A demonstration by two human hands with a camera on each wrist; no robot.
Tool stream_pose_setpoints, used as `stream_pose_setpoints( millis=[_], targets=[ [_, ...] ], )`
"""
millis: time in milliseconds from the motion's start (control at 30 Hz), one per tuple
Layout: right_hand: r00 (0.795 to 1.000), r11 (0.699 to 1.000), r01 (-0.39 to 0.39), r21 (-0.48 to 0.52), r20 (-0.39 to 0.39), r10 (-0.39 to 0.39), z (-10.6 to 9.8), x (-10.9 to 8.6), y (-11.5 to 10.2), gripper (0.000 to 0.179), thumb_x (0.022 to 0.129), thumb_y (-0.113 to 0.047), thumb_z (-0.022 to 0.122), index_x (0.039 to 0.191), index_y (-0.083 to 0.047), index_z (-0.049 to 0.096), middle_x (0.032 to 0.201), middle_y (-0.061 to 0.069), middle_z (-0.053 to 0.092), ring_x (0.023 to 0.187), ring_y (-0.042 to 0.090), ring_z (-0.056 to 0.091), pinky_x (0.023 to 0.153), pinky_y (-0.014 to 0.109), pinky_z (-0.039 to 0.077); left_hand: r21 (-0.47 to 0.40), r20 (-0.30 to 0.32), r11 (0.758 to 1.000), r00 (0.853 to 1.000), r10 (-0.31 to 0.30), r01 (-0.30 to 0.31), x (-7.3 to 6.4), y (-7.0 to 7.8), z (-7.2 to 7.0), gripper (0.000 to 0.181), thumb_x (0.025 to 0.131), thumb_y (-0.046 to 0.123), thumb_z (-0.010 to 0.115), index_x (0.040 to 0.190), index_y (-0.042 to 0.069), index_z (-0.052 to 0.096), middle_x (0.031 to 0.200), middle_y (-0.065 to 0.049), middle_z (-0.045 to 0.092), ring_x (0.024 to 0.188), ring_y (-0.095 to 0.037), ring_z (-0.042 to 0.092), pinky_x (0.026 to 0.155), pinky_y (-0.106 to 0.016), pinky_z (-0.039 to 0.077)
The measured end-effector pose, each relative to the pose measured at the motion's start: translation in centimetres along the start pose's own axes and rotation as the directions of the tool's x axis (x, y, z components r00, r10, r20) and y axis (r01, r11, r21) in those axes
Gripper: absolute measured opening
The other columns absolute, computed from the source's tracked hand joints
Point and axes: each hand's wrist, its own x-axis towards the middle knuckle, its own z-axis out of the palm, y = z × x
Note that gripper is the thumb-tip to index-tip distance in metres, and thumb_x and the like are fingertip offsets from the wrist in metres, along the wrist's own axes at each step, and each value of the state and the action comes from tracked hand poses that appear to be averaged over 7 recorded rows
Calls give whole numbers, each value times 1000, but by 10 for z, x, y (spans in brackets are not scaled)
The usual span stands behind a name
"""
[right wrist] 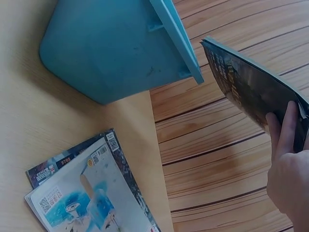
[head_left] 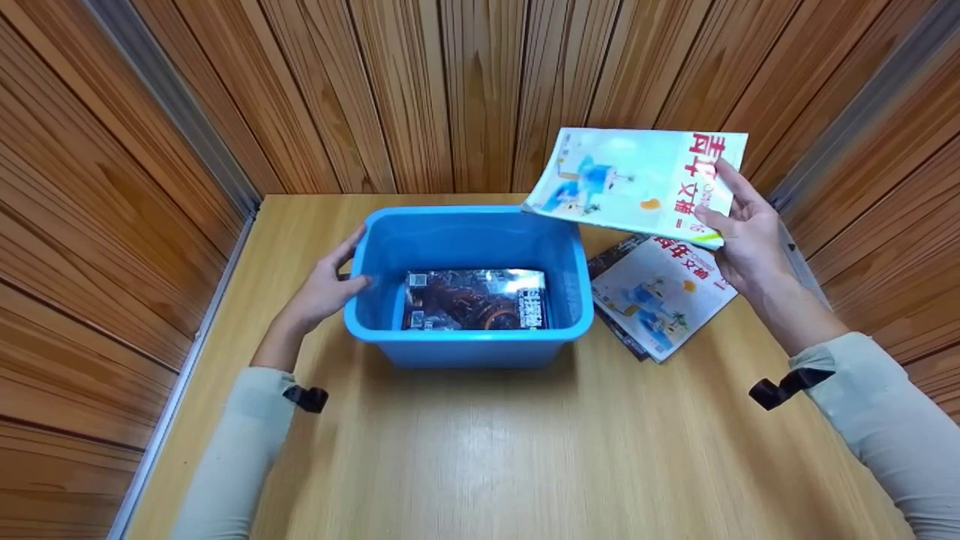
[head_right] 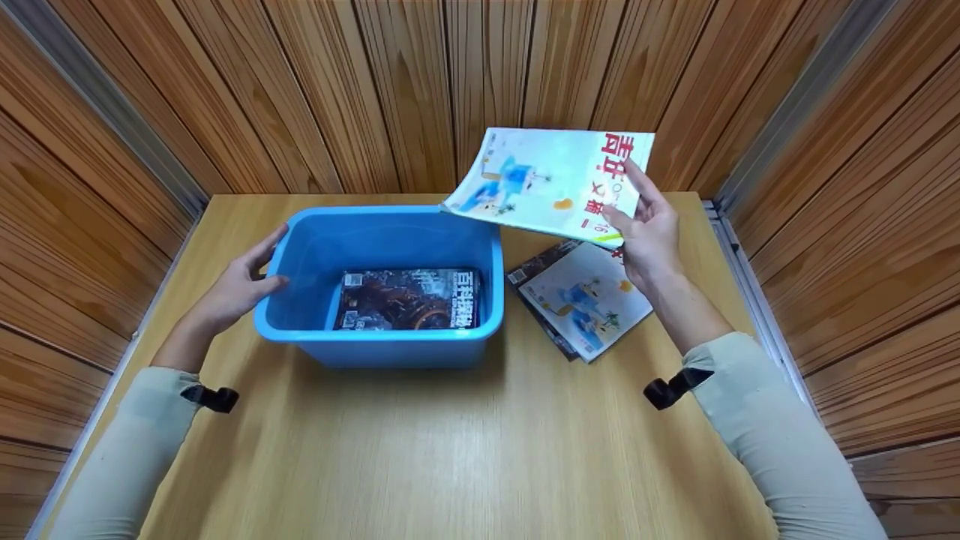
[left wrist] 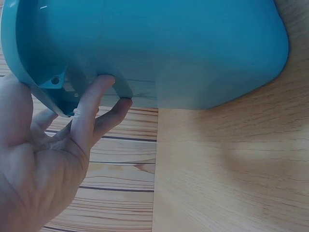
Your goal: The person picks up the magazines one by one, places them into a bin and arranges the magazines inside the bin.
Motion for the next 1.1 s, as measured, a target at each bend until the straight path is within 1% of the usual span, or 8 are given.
stream_pose_setpoints(
  millis=[133, 267, 367, 467, 600, 700, 900, 1100],
  targets=[
    [999, 1000, 21, -9, 33, -21, 5, 0, 1, 80, 103, 14, 66, 174, -14, 44, 152, 1, 71, 122, 20, 83, 92, 37, 71, 1, 2, 1000, 1000, -3, 3, 0, 0, 1, 88, 114, 18, 62, 183, 31, 10, 191, -16, 16, 175, -54, 21, 131, -76, 38],
    [997, 1000, 21, 2, 76, -22, 9, -1, 2, 76, 103, 16, 65, 171, -12, 48, 146, 4, 76, 121, 24, 84, 91, 38, 71, 7, 0, 1000, 1000, -8, 8, -1, 0, 1, 88, 114, 20, 63, 183, 32, 10, 191, -15, 17, 174, -54, 22, 131, -75, 40],
    [995, 1000, 26, -18, 98, -24, 13, -2, 3, 73, 103, 16, 66, 169, -11, 52, 144, 6, 78, 119, 25, 85, 89, 39, 71, 10, -3, 1000, 1000, -10, 10, -1, 0, 1, 88, 113, 21, 64, 183, 31, 11, 191, -16, 18, 173, -55, 25, 130, -75, 41],
    [991, 997, 53, -60, 126, -45, 19, -4, 4, 69, 103, 15, 66, 167, -10, 54, 143, 8, 78, 118, 25, 85, 88, 38, 71, 8, -5, 1000, 1000, -9, 9, -1, 0, 1, 89, 113, 22, 65, 183, 29, 11, 190, -17, 20, 173, -56, 26, 129, -76, 41],
    [984, 990, 81, -118, 169, -60, 27, -6, 5, 67, 105, 15, 64, 167, -9, 54, 144, 9, 76, 118, 24, 85, 88, 37, 71, 7, -11, 1000, 1000, -6, 6, -1, 0, 1, 88, 113, 20, 64, 183, 29, 11, 191, -16, 20, 174, -54, 23, 131, -76, 39],
    [982, 985, 70, -157, 187, -40, 33, -8, 7, 68, 105, 13, 65, 168, -10, 53, 144, 9, 74, 118, 23, 84, 89, 37, 71, 11, -11, 1000, 1000, -6, 6, -1, 0, 1, 88, 113, 20, 64, 183, 31, 11, 191, -14, 19, 175, -52, 22, 131, -75, 39],
    [979, 970, 48, -238, 204, 1, 45, -9, 12, 70, 107, 8, 66, 172, -11, 47, 149, 8, 66, 121, 19, 81, 92, 34, 71, 9, 1, 1000, 1000, -7, 7, -1, -1, 2, 88, 114, 23, 64, 183, 34, 10, 191, -16, 19, 174, -54, 24, 130, -75, 41],
    [974, 958, 66, -280, 225, -1, 59, -9, 19, 72, 106, 9, 67, 172, -8, 45, 149, 6, 67, 121, 18, 81, 94, 33, 70, 12, 1, 1000, 1000, 6, -6, -2, 0, 1, 88, 114, 24, 64, 183, 30, 10, 190, -17, 20, 174, -54, 25, 130, -74, 42]
  ],
)
